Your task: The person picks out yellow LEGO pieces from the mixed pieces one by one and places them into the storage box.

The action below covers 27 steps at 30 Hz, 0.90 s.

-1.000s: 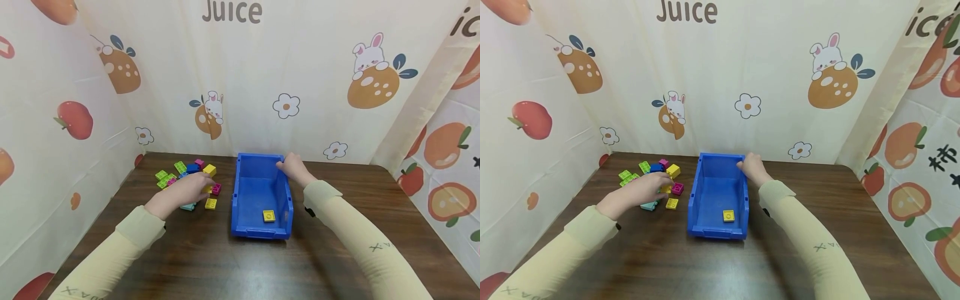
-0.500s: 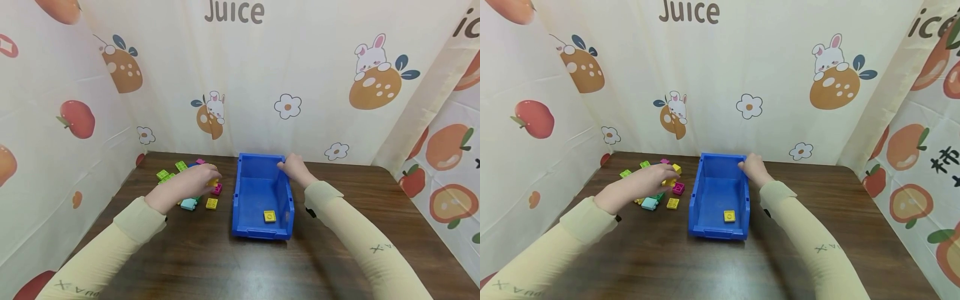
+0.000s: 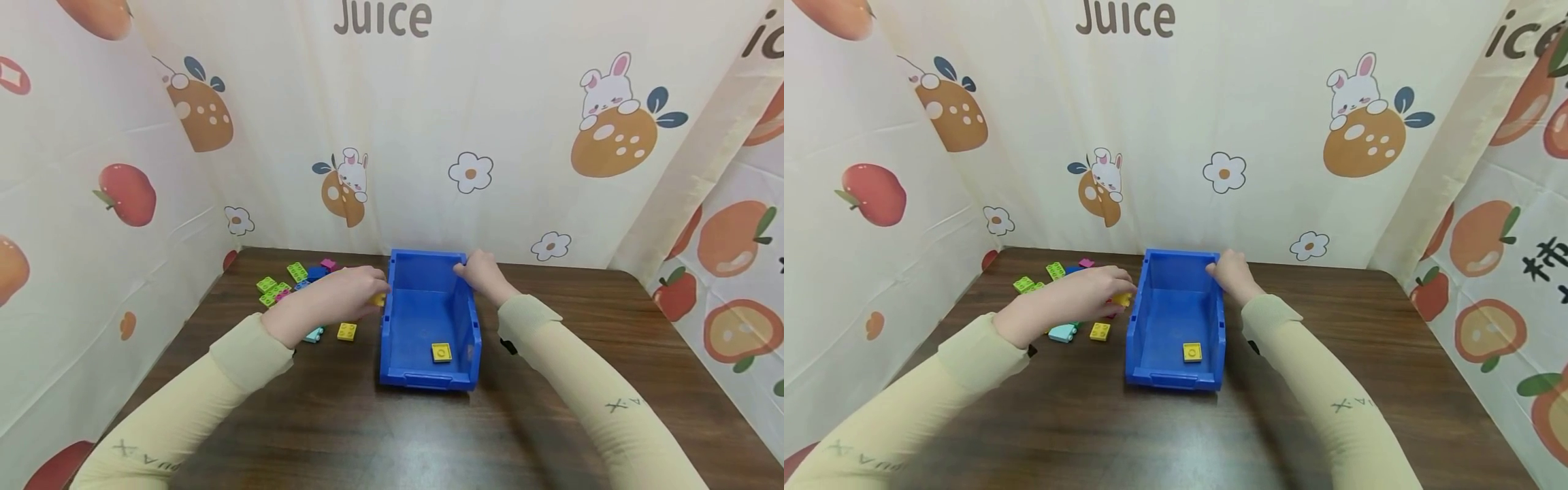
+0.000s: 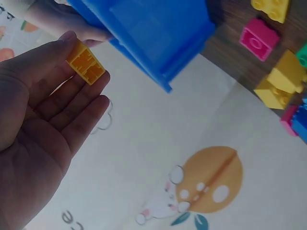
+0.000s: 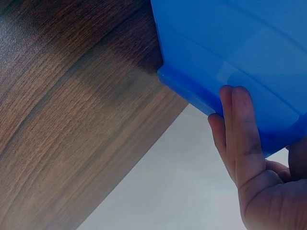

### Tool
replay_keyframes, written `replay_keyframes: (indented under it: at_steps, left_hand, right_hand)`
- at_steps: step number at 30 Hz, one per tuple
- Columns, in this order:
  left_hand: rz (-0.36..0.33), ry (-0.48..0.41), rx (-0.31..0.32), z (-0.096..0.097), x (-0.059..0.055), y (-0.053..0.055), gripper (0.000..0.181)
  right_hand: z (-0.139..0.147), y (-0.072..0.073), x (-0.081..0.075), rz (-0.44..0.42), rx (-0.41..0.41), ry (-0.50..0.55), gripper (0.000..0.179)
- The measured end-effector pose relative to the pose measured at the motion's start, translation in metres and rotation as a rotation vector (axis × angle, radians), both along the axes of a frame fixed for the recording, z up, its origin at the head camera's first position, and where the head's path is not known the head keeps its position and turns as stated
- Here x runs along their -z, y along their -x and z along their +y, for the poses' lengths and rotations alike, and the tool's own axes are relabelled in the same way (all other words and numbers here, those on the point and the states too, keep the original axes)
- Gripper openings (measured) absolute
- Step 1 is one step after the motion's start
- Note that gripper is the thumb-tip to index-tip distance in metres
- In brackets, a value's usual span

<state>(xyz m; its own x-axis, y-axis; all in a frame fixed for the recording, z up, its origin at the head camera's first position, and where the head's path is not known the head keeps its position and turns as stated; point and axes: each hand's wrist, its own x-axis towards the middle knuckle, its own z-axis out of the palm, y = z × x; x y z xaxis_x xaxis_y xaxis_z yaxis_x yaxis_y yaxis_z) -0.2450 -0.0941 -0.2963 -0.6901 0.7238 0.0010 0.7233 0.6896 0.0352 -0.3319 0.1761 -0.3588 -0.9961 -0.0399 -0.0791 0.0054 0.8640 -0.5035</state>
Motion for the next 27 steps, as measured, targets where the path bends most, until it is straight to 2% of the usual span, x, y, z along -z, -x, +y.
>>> replay_keyframes:
  at_steps: [8,14,23,27]
  left_hand:
    - [0.034,0.037,0.080,0.021,-0.005,-0.004,0.037]
    - [0.023,0.045,0.124,0.035,-0.005,-0.007,0.037]
    - [-0.008,0.053,0.171,0.054,0.000,-0.007,0.037]
    - [-0.022,0.049,0.188,0.060,0.004,-0.006,0.037]
  right_hand:
    - [0.000,-0.001,0.000,0.003,0.003,0.006,0.040]
    - [-0.001,-0.002,-0.001,-0.010,0.005,0.024,0.040]
    - [-0.002,0.000,-0.001,-0.052,0.025,0.026,0.039]
    - [-0.001,0.002,-0.001,-0.044,0.018,0.007,0.039]
